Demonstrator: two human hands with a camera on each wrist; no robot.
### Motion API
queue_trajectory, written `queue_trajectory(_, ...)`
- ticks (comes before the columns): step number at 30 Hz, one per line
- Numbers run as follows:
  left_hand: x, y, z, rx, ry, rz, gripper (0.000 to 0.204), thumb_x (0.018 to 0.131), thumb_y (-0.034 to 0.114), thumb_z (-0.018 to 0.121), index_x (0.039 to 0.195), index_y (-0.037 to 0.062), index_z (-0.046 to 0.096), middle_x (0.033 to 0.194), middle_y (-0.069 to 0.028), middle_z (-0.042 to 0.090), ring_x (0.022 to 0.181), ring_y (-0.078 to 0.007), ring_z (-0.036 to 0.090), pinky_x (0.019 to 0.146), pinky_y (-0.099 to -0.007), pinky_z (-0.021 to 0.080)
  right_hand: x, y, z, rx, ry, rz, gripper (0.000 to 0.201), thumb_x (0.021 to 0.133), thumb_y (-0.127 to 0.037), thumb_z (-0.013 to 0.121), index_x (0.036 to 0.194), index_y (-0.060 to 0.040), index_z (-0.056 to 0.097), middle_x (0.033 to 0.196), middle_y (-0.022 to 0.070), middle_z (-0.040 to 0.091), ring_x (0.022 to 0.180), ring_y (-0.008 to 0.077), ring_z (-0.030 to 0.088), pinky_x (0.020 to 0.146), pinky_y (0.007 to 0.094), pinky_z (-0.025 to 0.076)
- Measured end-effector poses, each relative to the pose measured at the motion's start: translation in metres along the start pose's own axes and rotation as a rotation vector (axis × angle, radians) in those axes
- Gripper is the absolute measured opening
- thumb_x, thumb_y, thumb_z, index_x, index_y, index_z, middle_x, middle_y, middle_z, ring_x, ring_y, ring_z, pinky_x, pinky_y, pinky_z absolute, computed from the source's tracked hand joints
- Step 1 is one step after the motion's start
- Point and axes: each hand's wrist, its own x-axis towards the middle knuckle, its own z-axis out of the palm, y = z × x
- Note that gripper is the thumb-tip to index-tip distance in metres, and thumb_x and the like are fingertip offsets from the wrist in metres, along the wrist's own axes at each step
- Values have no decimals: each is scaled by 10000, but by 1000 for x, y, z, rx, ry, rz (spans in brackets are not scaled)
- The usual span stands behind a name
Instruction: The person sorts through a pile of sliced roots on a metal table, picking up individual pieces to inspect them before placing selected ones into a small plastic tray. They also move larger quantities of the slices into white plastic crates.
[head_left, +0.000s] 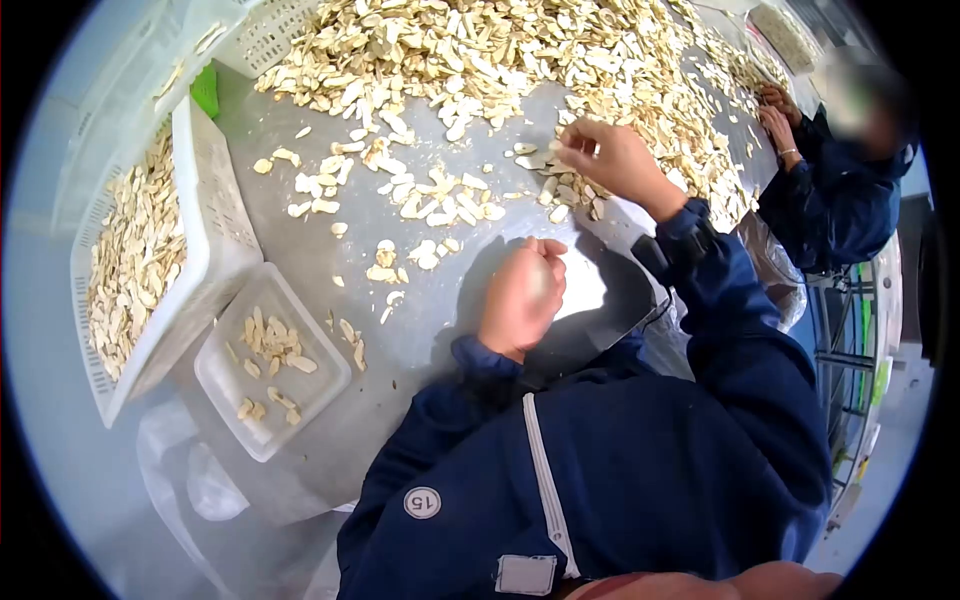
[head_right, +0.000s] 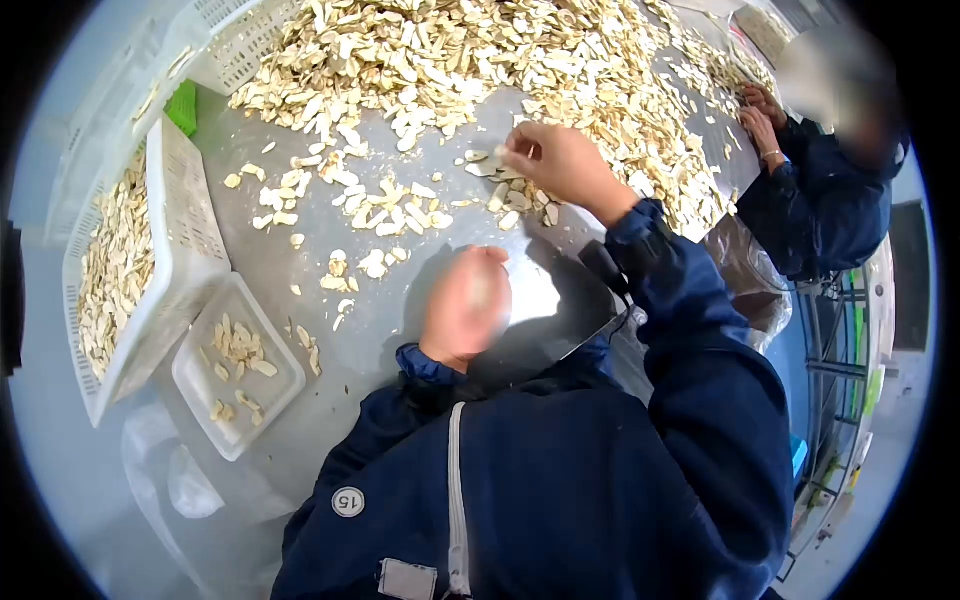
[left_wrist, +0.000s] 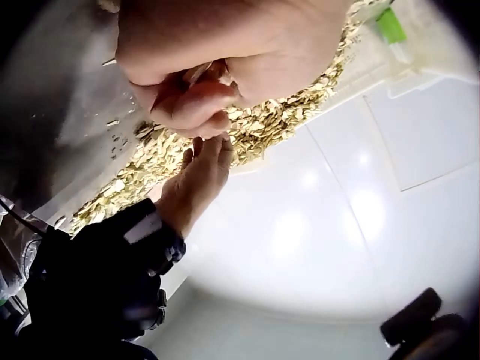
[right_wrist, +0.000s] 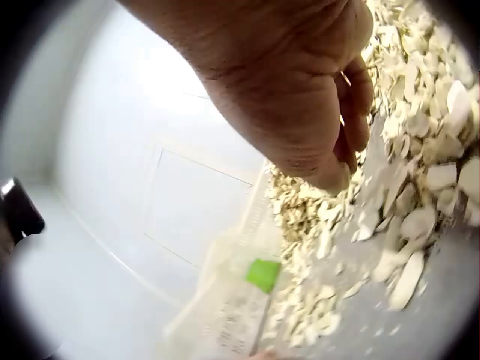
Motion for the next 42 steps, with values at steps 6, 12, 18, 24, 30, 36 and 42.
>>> queue_trajectory(6,2,11,27,-178,232,-109,308,1079,315,534,1209,46,611,1028,-89,642,848,-181,617,610,-264,472,-17,16,20,-39,50,-467,345,942,-307,756,1219,-102,737,1189,82,728,1081,268,689,950,389,542)
queue_trajectory(12,-3,18,36,794,273,59,114,968,127,647,999,22,617,1048,-95,642,887,-207,610,819,-334,497,-32,65,7,-165,68,-335,199,895,-166,732,1080,-96,753,1225,106,714,1129,325,668,976,426,534)
queue_trajectory(18,3,10,34,554,153,37,207,1045,231,571,1100,33,602,988,-64,615,749,-130,556,530,-222,392,-24,47,8,-183,179,-313,191,918,-208,696,1089,-155,765,1136,61,720,1020,293,691,864,412,572)
queue_trajectory(24,4,-5,19,496,181,55,273,1087,291,514,1145,36,592,945,-55,602,669,-99,521,419,-189,294,14,6,51,-378,128,-383,267,959,-287,673,1156,-117,736,1001,94,707,966,297,700,806,424,571)
queue_trajectory(30,6,4,20,-398,118,-176,481,1110,483,423,1179,44,608,925,-60,631,684,-119,577,419,-198,338,13,23,30,204,-126,-73,298,986,-200,646,1235,-45,698,1001,88,762,825,229,720,773,347,557)
queue_trajectory(36,7,7,24,-446,202,-164,665,1085,638,335,1311,71,598,997,-78,674,778,-151,648,459,-228,407,-15,16,14,670,-440,-66,292,1024,-231,699,1238,-33,712,1002,-28,711,939,65,612,850,274,516)
queue_trajectory(42,4,6,20,-474,252,-125,424,1089,447,484,1228,74,627,1038,-95,662,818,-165,602,479,-224,404,-22,29,34,-287,153,-558,375,990,-365,674,1332,-212,681,1413,90,622,1320,301,569,1113,496,435)
